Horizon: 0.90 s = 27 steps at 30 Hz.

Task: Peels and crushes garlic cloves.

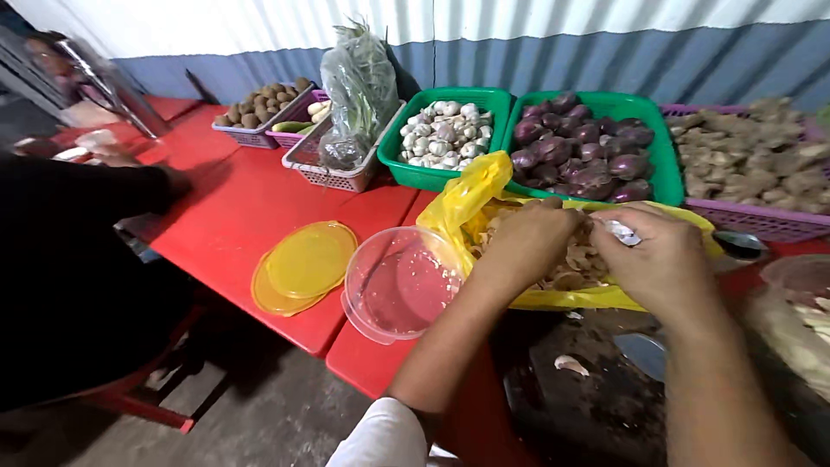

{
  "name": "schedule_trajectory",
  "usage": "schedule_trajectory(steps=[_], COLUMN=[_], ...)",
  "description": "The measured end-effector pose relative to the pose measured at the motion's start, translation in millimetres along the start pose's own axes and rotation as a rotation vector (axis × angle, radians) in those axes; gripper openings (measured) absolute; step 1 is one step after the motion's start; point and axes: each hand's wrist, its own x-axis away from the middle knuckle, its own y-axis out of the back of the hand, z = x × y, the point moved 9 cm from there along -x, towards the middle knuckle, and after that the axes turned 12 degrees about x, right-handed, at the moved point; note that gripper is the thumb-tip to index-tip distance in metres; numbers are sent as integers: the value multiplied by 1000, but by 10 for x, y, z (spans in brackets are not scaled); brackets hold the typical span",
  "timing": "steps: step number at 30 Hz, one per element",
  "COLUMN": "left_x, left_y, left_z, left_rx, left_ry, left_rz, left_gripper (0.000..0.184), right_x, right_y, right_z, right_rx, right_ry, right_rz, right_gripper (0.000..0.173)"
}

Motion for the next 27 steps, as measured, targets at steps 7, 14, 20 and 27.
schedule_trajectory(steps=[7,14,20,27], left_x=[42,13,-4,38], left_y=[39,237,180,253], left_z=[-174,-6,121,131], left_rx=[146,468,180,190], left_ry=[-164,-94,114,101], left_rz=[21,-151,-159,-225], left_gripper=[13,25,26,31], right_x=[23,30,126,857], right_y=[90,132,29,1529], right_z=[-130,-426,-304,-1490], right_rx=[-184,-449,179,253], right_ry=[-144,-320,-427,-800], right_rz=[-65,-66,312,-117], right_gripper=[12,11,23,44])
